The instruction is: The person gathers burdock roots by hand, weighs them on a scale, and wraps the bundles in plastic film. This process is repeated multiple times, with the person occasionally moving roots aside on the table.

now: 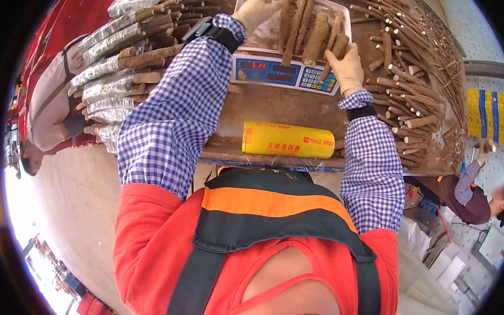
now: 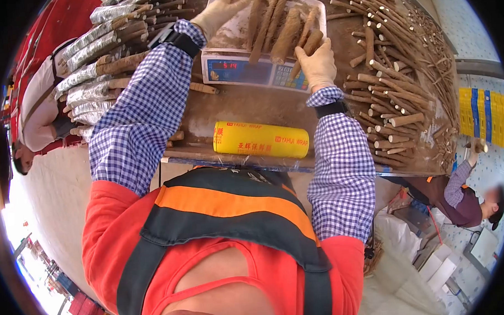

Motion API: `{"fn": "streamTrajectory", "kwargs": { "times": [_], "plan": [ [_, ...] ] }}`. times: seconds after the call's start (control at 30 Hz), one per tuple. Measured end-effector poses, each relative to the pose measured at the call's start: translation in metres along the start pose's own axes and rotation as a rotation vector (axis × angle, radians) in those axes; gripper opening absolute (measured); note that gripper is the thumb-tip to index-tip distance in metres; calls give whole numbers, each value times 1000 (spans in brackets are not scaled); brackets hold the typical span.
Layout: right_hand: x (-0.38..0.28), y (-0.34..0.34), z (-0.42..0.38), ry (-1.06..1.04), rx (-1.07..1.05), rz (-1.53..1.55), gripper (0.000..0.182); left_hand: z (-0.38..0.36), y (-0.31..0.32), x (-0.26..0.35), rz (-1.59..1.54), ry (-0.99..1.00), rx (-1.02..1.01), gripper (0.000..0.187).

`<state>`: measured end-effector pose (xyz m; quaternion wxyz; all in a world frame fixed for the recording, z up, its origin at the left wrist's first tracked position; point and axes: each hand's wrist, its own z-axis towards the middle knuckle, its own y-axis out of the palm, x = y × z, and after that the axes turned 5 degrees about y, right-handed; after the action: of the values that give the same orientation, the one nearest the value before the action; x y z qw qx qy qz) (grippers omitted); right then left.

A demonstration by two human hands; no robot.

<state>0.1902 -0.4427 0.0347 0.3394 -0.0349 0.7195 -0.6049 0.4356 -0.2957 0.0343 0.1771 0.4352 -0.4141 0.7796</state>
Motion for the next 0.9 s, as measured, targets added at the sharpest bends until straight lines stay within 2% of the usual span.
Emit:
{"fn": "streamTrajectory", "kwargs": {
  "times": [0.03, 0.1, 0.17, 0.2, 0.27, 0.33, 0.37, 0.4, 0.47, 0.53, 0.6, 0.67, 0.73, 0.8, 0.83, 0.87, 0.9],
  "plan": [
    [-2, -3, 1, 3, 6, 0, 86, 1, 5, 12, 160, -287, -91, 71],
    [-15, -20, -2, 51, -142, 65, 91, -2, 11, 15, 204, -243, -93, 68],
    [-3, -12, 6, 96, -133, 71, 90, 1, 15, 15, 229, -218, -88, 64],
    [-1, -13, 9, 126, -139, 78, 88, 0, 16, 15, 118, -241, -56, 62],
    [5, -20, 11, 139, -89, 23, 92, 2, 8, 13, 117, -280, -66, 60],
    [11, -29, 14, 62, 59, -6, 90, 11, 1, -9, 134, -254, -54, 58],
    [14, -31, 21, 42, 79, 25, 84, 12, -1, -18, 156, -235, -41, 56],
    [7, -40, 22, 37, 70, 16, 67, 10, -8, -12, 160, -242, -46, 56],
    [1, -48, 40, -4, 34, 15, 62, 10, -25, 2, 192, -139, 3, 53],
    [-12, -54, 53, -35, 35, 8, 59, 10, -33, 11, 77, -174, 33, 49],
    [-20, -55, 67, -124, 74, -4, 62, 9, -36, 13, -157, -208, 109, 41],
    [-23, -49, 88, -186, 108, -94, 65, 10, -37, 5, -137, -185, 143, 37],
    [-24, -47, 102, -210, 95, -121, 66, 7, -37, 9, -319, -237, 167, 37],
    [-36, -55, 103, -97, 13, -253, 70, 8, -36, 1, -259, -262, 169, 38],
    [-41, -61, 98, -59, -81, -349, 75, 8, -35, -3, -248, -232, 164, 38],
    [-42, -61, 86, -62, -85, -348, 75, 7, -35, -4, -237, -200, 157, 38],
    [-41, -60, 73, -21, -188, -418, 77, 4, -37, 1, -352, -190, 88, 43]
  ]
}}
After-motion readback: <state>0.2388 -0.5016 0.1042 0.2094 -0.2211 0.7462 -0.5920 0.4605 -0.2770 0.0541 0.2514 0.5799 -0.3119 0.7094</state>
